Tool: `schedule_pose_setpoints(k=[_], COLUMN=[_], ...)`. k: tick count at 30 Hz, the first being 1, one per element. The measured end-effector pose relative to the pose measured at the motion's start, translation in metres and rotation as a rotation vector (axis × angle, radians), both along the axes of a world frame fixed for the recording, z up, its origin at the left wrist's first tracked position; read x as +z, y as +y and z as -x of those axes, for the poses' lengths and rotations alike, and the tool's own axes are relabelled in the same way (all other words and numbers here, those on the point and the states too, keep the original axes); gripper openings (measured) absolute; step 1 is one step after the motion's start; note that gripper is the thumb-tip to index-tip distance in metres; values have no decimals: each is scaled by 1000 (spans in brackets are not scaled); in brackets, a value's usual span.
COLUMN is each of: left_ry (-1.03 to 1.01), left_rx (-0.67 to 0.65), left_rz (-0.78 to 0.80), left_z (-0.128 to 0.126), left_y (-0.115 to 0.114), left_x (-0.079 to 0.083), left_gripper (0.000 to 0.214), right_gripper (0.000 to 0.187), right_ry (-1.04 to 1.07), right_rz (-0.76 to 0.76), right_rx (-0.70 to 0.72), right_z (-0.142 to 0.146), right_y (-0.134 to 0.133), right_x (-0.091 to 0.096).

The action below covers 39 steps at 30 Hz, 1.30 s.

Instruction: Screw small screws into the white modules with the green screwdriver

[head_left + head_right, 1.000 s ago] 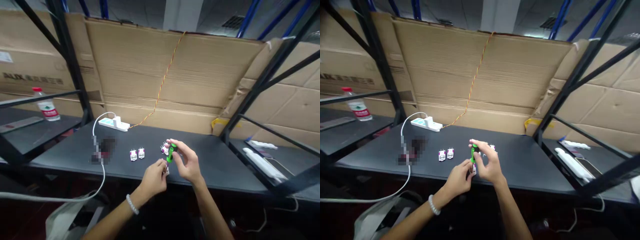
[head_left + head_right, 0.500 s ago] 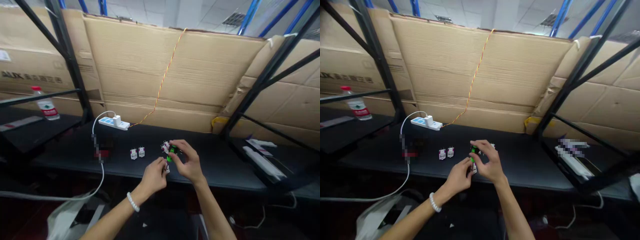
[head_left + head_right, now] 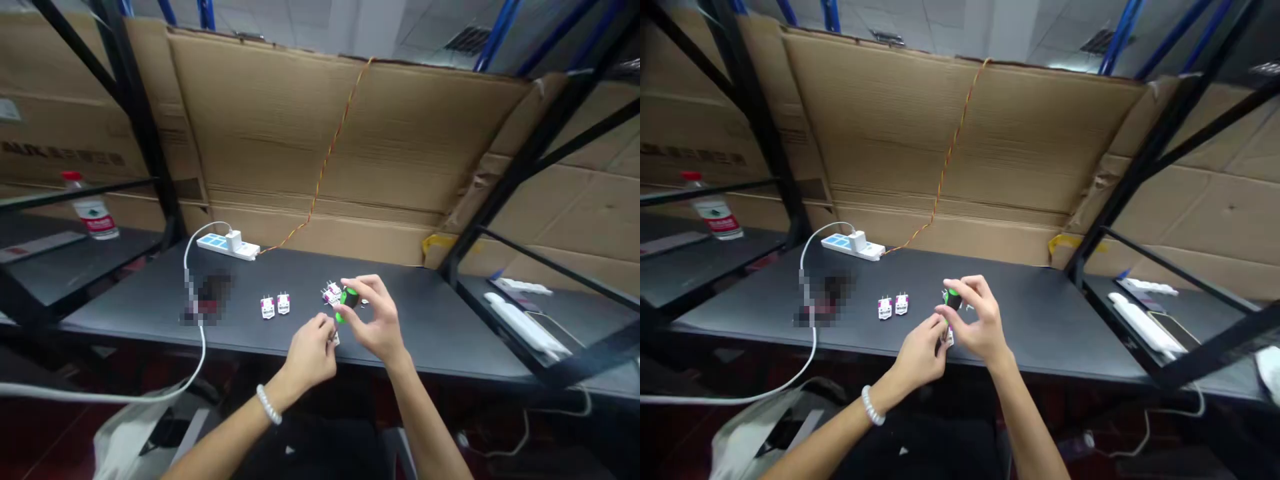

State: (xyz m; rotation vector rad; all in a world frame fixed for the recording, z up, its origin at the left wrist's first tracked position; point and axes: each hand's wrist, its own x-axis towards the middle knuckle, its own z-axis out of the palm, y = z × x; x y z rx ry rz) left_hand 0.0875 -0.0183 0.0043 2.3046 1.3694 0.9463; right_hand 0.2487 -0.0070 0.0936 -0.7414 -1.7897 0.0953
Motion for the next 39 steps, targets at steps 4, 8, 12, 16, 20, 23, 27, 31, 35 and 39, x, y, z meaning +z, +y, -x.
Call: schedule_pose_setpoints(k=[4, 8, 12, 16, 20, 23, 27, 31, 35, 39], left_ry=[-2, -3, 9, 30, 3, -34, -68, -54, -38, -26], left_rx=[-14, -15, 2, 19, 35, 21, 4, 5, 25, 50], left_rz=[-1, -17, -15, 0, 14, 1, 18, 26, 27, 23], left_z=[0, 0, -2, -3, -4, -4, -3, -3, -4, -5], left_y=[0, 1, 1, 0, 1, 3, 4, 2, 3, 4], left_x=[-2, -4, -3, 1, 1, -2, -2, 1, 1, 1], left_gripper=[18, 19, 19, 19, 20, 21, 21, 21, 22, 23], right_gripper=[42, 36, 38, 41, 39, 43, 51, 46, 40, 42], right_ry=[-19, 4, -24, -20, -2, -30, -61, -42, -14, -32], right_rz=[103, 69, 13, 92, 86, 21, -38, -113, -137, -161], right_rx=[132, 63, 19, 116, 73, 3, -24, -24, -37, -24], right_z=[-3, -3, -2, -4, -4, -2, 0, 3, 5, 4], right_y=[-2, -2, -4, -4, -3, -2, 1, 4, 8, 7], right_x=[2, 3, 4, 1, -1, 1, 0, -6, -10, -12])
